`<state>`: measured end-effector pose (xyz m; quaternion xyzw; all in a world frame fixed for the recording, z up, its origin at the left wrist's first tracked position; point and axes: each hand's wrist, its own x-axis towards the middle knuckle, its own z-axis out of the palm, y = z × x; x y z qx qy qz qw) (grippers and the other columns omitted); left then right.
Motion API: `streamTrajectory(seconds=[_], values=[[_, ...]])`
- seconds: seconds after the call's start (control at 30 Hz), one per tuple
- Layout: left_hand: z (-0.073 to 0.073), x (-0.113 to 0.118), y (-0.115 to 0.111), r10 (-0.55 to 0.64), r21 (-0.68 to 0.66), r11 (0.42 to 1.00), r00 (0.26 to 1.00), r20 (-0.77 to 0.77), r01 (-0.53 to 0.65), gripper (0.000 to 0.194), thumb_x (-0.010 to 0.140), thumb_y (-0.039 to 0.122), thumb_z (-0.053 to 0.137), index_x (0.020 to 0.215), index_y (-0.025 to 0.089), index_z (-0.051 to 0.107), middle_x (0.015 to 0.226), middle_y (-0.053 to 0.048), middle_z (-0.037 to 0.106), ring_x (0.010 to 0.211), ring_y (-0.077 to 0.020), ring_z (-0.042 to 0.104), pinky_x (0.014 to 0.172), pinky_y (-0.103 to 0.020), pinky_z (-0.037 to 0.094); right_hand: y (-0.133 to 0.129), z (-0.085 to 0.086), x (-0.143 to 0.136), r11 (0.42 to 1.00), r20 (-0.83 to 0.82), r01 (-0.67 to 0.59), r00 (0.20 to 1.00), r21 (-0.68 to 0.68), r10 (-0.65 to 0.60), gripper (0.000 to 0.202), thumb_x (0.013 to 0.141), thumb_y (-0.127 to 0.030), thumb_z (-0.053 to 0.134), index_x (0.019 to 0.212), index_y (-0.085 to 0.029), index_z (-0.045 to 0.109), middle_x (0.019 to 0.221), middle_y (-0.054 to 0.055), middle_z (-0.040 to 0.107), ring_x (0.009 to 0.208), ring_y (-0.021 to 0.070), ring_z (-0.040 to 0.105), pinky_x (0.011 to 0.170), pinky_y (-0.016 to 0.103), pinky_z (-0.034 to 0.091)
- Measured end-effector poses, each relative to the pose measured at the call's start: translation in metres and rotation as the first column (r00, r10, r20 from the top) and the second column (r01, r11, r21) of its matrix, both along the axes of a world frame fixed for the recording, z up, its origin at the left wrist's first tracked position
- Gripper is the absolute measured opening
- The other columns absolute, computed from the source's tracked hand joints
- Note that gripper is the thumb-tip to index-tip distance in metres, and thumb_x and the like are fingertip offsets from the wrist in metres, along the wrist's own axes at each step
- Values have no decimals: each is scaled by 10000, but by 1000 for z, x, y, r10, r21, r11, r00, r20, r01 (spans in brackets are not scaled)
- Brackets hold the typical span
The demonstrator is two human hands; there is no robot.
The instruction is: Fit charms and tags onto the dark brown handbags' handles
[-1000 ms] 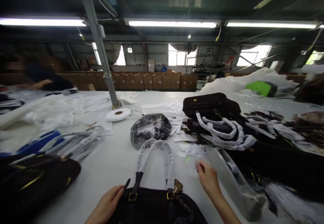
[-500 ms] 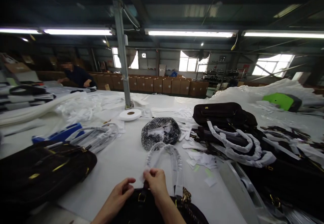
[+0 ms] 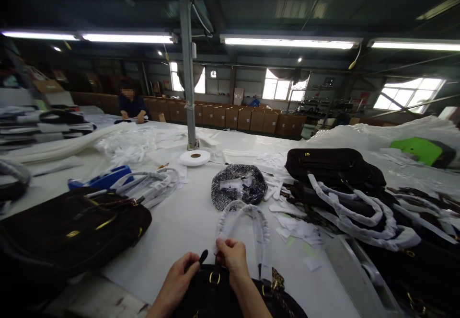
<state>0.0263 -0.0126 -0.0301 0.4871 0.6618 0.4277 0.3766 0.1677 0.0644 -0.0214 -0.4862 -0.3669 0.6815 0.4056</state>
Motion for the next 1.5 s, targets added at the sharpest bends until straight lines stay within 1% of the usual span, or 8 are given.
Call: streamTrajectory(seconds=[0.5, 0.73, 0.93, 1.03, 1.13, 1.33, 1.4, 1.5], values=[[1, 3, -5, 35, 4, 999, 999, -17, -35, 187, 793, 316, 431, 781, 182, 560, 759, -30, 647, 754, -208, 594, 710, -293, 433, -5, 8, -10, 992, 49, -108, 993, 63, 105, 394, 601, -484, 711, 736, -124, 624, 622, 14, 628, 555, 107, 567, 578, 222, 444], [1, 4, -4, 33, 5, 999, 999, -16, -33, 190, 797, 315, 426, 784, 179, 557, 769, -37, 652, 764, -210, 599, 721, -297, 435, -8, 15, -15, 961, 214, -226, 958, 160, 190, 317, 678, -435, 623, 663, -118, 623, 557, 7, 604, 494, 107, 530, 508, 217, 400], [3, -2, -10, -11, 27, 1000, 999, -35, 12, 201, 798, 304, 427, 801, 184, 589, 807, -35, 661, 809, -201, 603, 739, -274, 437, -15, 16, -22, 902, 410, -329, 890, 279, 198, 179, 662, -267, 615, 545, -132, 620, 529, -17, 589, 561, 120, 536, 524, 204, 378], [2, -10, -20, 1, 18, 1000, 995, -99, 1, 301, 755, 280, 483, 1022, 190, 587, 938, -44, 656, 918, -218, 579, 799, -294, 408, -16, 15, -22, 881, 461, -371, 862, 294, 210, 152, 695, -233, 580, 612, -130, 655, 576, -7, 621, 613, 133, 567, 557, 202, 400], [1, -13, -26, 21, -16, 1000, 992, -126, -24, 478, 736, 243, 474, 1210, 185, 467, 901, -24, 658, 884, -203, 590, 806, -295, 391, -14, 15, -21, 866, 500, -412, 834, 284, 233, 166, 702, -203, 577, 794, -118, 686, 606, 2, 643, 559, 119, 559, 517, 196, 394], [3, -6, -24, 73, 6, 997, 996, -43, -73, 534, 711, 211, 463, 1239, 163, 397, 773, 16, 658, 784, -180, 607, 779, -275, 395, -13, 10, -22, 850, 559, -480, 775, 217, 295, 511, 697, -156, 566, 1189, -27, 528, 608, 19, 639, 386, 92, 490, 388, 193, 369], [3, -6, -24, 50, 23, 999, 999, -16, -50, 509, 703, 202, 468, 1209, 170, 424, 756, 22, 661, 777, -176, 610, 786, -266, 399, -13, 9, -23, 829, 567, -515, 758, 218, 321, 448, 687, -133, 556, 1129, -59, 578, 625, 17, 642, 386, 88, 494, 380, 187, 368], [-1, -10, -23, 31, 33, 999, 999, 30, -32, 518, 710, 234, 503, 1216, 160, 424, 774, 8, 665, 792, -175, 616, 801, -257, 413, -13, 7, -23, 790, 571, -566, 739, 237, 358, 222, 656, -89, 541, 827, -116, 680, 613, 2, 632, 408, 81, 499, 387, 172, 361]])
